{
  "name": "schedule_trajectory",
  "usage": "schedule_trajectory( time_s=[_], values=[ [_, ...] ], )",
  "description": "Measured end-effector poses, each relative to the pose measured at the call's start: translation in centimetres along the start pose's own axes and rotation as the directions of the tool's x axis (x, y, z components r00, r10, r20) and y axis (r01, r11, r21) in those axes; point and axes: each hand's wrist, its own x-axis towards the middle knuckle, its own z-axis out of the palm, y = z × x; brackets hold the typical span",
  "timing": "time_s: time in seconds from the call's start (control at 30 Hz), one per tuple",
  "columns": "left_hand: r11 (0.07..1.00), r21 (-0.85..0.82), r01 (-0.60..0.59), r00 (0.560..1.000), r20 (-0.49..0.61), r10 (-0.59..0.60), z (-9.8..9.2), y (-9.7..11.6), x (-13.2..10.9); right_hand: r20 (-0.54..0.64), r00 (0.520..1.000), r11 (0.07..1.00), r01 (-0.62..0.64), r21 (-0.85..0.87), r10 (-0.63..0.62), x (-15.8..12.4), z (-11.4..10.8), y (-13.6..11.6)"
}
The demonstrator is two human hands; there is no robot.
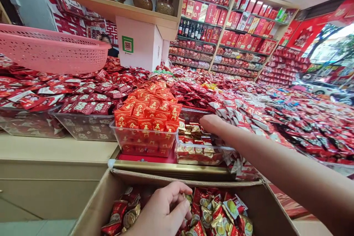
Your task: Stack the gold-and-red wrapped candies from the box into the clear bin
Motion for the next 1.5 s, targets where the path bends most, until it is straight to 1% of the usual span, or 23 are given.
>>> schedule_trajectory(
  time_s=[0.2,0.3,0.37,0.47,0.53,0.57,0.63,0.7,0.77,0.8,0.87,0.93,0.97,1.03,1.1,1.2,1.27,1.3,1.33,1.37,1.43,1.47,1.5],
  values=[
    [0.964,0.262,-0.055,0.997,0.062,0.04,0.1,0.4,-0.2,0.07,0.997,1.0,0.011,0.019,-0.012,0.5,0.6,-0.4],
    [0.92,0.381,-0.087,0.993,0.107,0.05,0.1,0.3,-0.3,0.062,0.998,0.999,-0.011,0.032,0.009,0.4,0.4,-0.3],
    [0.875,0.473,-0.107,0.991,0.121,0.056,0.0,0.0,-0.3,0.036,0.999,0.999,-0.021,0.044,0.019,-0.1,-0.5,0.0],
    [0.787,0.59,-0.179,0.979,0.184,0.085,-0.2,-0.9,-0.2,-0.059,0.997,0.997,-0.046,0.056,0.049,-2.2,-3.0,0.2],
    [0.726,0.644,-0.239,0.963,0.254,0.091,-0.2,-1.9,0.0,-0.182,0.981,0.997,-0.05,0.064,0.061,-4.7,-4.9,-0.3],
    [0.701,0.662,-0.263,0.954,0.286,0.088,-0.2,-2.5,0.1,-0.251,0.967,0.996,-0.026,0.08,0.045,-6.1,-5.6,-0.8],
    [0.666,0.687,-0.29,0.94,0.334,0.065,0.0,-3.8,0.5,-0.383,0.922,0.979,0.131,0.154,-0.063,-9.3,-5.7,-2.7],
    [0.641,0.708,-0.297,0.932,0.362,0.032,0.3,-5.1,0.8,-0.37,0.891,0.886,0.376,0.272,-0.265,-12.2,-3.4,-5.6],
    [0.604,0.748,-0.275,0.935,0.355,-0.015,0.6,-6.3,0.8,-0.291,0.823,0.759,0.564,0.326,-0.487,-14.2,1.4,-8.9],
    [0.585,0.77,-0.255,0.939,0.341,-0.039,0.6,-6.7,0.8,-0.234,0.815,0.741,0.58,0.338,-0.531,-14.8,4.4,-10.6],
    [0.566,0.795,-0.218,0.953,0.299,-0.053,0.6,-7.3,0.6,-0.205,0.881,0.8,0.473,0.369,-0.427,-15.4,10.8,-13.5],
    [0.577,0.793,-0.198,0.962,0.27,-0.042,0.4,-7.4,0.4,-0.194,0.947,0.885,0.309,0.348,-0.254,-15.5,16.1,-15.4],
    [0.587,0.787,-0.19,0.964,0.263,-0.04,0.3,-7.3,0.3,-0.219,0.949,0.891,0.292,0.347,-0.226,-15.5,18.0,-15.8],
    [0.608,0.777,-0.164,0.965,0.255,-0.066,0.2,-6.6,0.2,-0.297,0.935,0.869,0.306,0.39,-0.196,-15.6,20.1,-15.8],
    [0.637,0.76,-0.132,0.964,0.247,-0.095,0.1,-5.8,0.1,-0.361,0.91,0.798,0.368,0.477,-0.205,-15.9,20.2,-14.9],
    [0.691,0.719,-0.076,0.968,0.218,-0.121,0.2,-4.6,0.2,-0.308,0.92,0.685,0.387,0.618,-0.242,-16.4,18.2,-12.9],
    [0.716,0.698,-0.026,0.973,0.183,-0.142,0.3,-4.1,0.2,-0.23,0.947,0.614,0.322,0.721,-0.226,-16.3,16.4,-11.7],
    [0.728,0.685,0.0,0.975,0.161,-0.151,0.3,-3.9,0.3,-0.197,0.961,0.558,0.274,0.783,-0.196,-16.2,15.4,-11.3],
    [0.746,0.665,0.025,0.978,0.137,-0.155,0.4,-3.7,0.4,-0.164,0.974,0.471,0.221,0.854,-0.159,-16.0,14.6,-11.0],
    [0.771,0.635,0.051,0.98,0.117,-0.162,0.6,-3.6,0.5,-0.123,0.985,0.34,0.158,0.927,-0.12,-15.7,13.7,-10.9],
    [0.854,0.509,0.108,0.977,0.106,-0.186,1.0,-3.3,0.7,-0.012,0.995,-0.041,0.008,0.999,-0.097,-15.4,12.3,-11.1],
    [0.904,0.406,0.133,0.972,0.125,-0.199,1.3,-3.1,0.7,0.04,0.993,-0.236,-0.066,0.969,-0.112,-15.3,11.8,-11.3],
    [0.944,0.29,0.155,0.965,0.162,-0.208,1.6,-2.9,0.8,0.077,0.989,-0.396,-0.12,0.911,-0.124,-15.3,11.3,-11.6]
  ],
)
